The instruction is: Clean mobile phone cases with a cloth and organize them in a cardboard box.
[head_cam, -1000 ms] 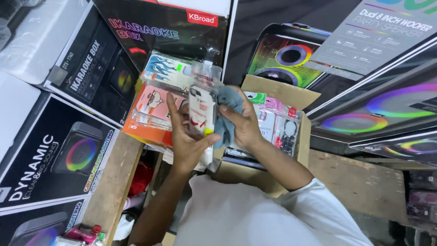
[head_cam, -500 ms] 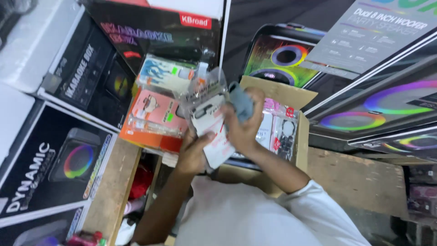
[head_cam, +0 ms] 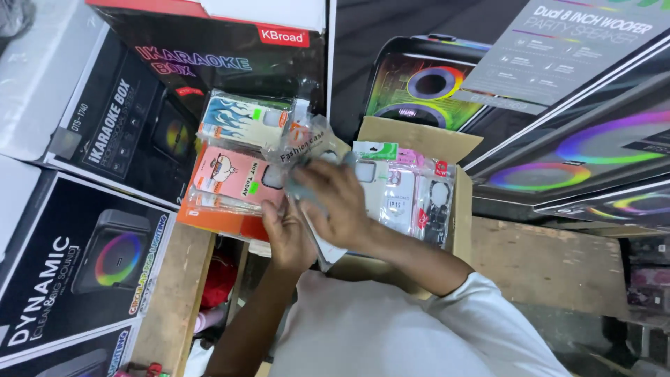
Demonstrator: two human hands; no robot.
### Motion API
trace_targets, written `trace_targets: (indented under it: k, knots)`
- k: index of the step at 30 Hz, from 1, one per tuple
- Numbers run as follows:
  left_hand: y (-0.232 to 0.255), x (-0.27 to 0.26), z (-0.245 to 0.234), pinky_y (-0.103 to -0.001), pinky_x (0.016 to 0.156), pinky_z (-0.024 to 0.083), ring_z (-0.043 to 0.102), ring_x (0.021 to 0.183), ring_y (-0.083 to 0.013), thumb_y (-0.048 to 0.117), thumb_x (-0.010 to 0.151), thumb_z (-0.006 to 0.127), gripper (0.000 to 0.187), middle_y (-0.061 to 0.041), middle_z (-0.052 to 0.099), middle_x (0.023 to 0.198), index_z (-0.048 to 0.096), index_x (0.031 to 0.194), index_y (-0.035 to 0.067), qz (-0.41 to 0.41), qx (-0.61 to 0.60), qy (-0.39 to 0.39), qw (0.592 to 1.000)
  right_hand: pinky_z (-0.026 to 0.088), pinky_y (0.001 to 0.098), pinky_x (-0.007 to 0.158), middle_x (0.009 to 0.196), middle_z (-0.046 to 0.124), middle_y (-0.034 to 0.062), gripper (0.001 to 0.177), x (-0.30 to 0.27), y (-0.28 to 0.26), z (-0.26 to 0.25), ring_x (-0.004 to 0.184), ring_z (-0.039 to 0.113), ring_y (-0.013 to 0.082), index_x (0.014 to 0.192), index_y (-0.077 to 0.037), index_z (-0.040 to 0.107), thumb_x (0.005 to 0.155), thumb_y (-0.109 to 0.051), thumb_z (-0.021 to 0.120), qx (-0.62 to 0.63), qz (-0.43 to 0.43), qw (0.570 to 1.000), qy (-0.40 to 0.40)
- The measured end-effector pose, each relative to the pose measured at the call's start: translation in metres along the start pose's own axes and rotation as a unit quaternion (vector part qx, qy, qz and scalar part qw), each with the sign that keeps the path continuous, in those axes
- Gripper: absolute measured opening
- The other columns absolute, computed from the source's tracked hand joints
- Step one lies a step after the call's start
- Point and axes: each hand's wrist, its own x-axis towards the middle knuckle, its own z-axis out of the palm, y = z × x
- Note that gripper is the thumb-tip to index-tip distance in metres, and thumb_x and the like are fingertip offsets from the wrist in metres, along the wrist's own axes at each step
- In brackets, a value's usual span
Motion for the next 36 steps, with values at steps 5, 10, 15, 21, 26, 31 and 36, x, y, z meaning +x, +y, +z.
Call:
trace_targets:
  k: [5,10,15,21,26,31,36]
  knots:
    - [-0.007,-0.005,0.002,-0.046,0.095,0.051,0.066,0.100,-0.0342,0.067,0.101,0.030,0.076,-0.027,0.064,0.114,0.053,0.125,-0.001,0.011,0.039,-0.011,0.999,0.052,0.0443,0.087,0.121,0.062,0.0133,0.038,0.005,-0.001,0.002,0.096,0.060,0.0317,0.131,-0.009,0.069,0.102,-0.030,0.054,0.005,-0.009,1.000,0.011]
    - [-0.002,-0.005,0.068,-0.061,0.119,0.029,0.041,0.141,-0.0429,0.065,0.101,0.029,0.085,-0.031,0.037,0.156,0.025,0.155,0.000,0.046,0.059,-0.047,0.996,0.047,0.0431,0.081,0.116,0.057,0.0160,0.035,0.027,-0.004,-0.006,0.090,0.055,0.0313,0.130,0.000,0.062,0.111,-0.020,0.041,0.081,0.079,0.993,0.028]
    - [-0.011,-0.002,0.001,-0.054,0.113,0.042,0.054,0.132,-0.0354,0.071,0.097,0.030,0.085,-0.022,0.051,0.148,0.039,0.151,0.006,-0.002,0.036,0.022,0.999,0.046,0.0428,0.095,0.115,0.061,0.0125,0.036,0.008,-0.001,0.009,0.096,0.058,0.0282,0.129,-0.009,0.069,0.103,-0.030,0.055,0.054,-0.028,0.998,-0.011]
    - [-0.008,-0.009,0.046,-0.055,0.114,0.040,0.055,0.129,-0.0353,0.047,0.105,0.041,0.066,-0.027,0.055,0.142,0.042,0.149,-0.002,-0.024,0.039,0.101,0.994,0.048,0.0470,0.096,0.115,0.058,0.0154,0.034,0.037,0.010,-0.004,0.106,0.059,0.0369,0.131,-0.001,0.060,0.108,-0.024,0.051,0.137,0.054,0.988,0.041]
    - [0.025,0.009,0.020,-0.029,0.087,0.056,0.066,0.097,-0.0165,0.037,0.110,0.039,0.044,-0.013,0.068,0.118,0.056,0.132,0.003,-0.041,0.158,0.139,0.977,0.045,0.0500,0.093,0.114,0.059,0.0149,0.033,-0.026,-0.004,0.012,0.102,0.058,0.0372,0.123,-0.007,0.066,0.104,-0.032,0.054,0.116,-0.030,0.993,-0.021]
    - [0.021,0.015,-0.046,-0.032,0.111,0.043,0.053,0.130,-0.0217,-0.003,0.104,0.044,0.062,-0.018,0.044,0.155,0.020,0.161,0.001,0.122,0.309,0.047,0.942,0.046,0.0468,0.088,0.117,0.063,0.0136,0.039,-0.058,-0.002,0.023,0.098,0.061,0.0315,0.122,-0.014,0.072,0.106,-0.041,0.049,0.119,-0.134,0.982,-0.061]
    - [0.026,0.012,-0.003,-0.048,0.100,0.055,0.070,0.103,-0.0279,0.064,0.098,0.046,0.064,-0.016,0.070,0.115,0.063,0.122,0.008,-0.093,-0.096,0.075,0.988,0.038,0.0423,0.094,0.114,0.059,0.0058,0.038,0.001,0.024,0.009,0.100,0.057,0.0257,0.123,-0.018,0.069,0.105,-0.045,0.049,0.023,-0.068,0.997,-0.031]
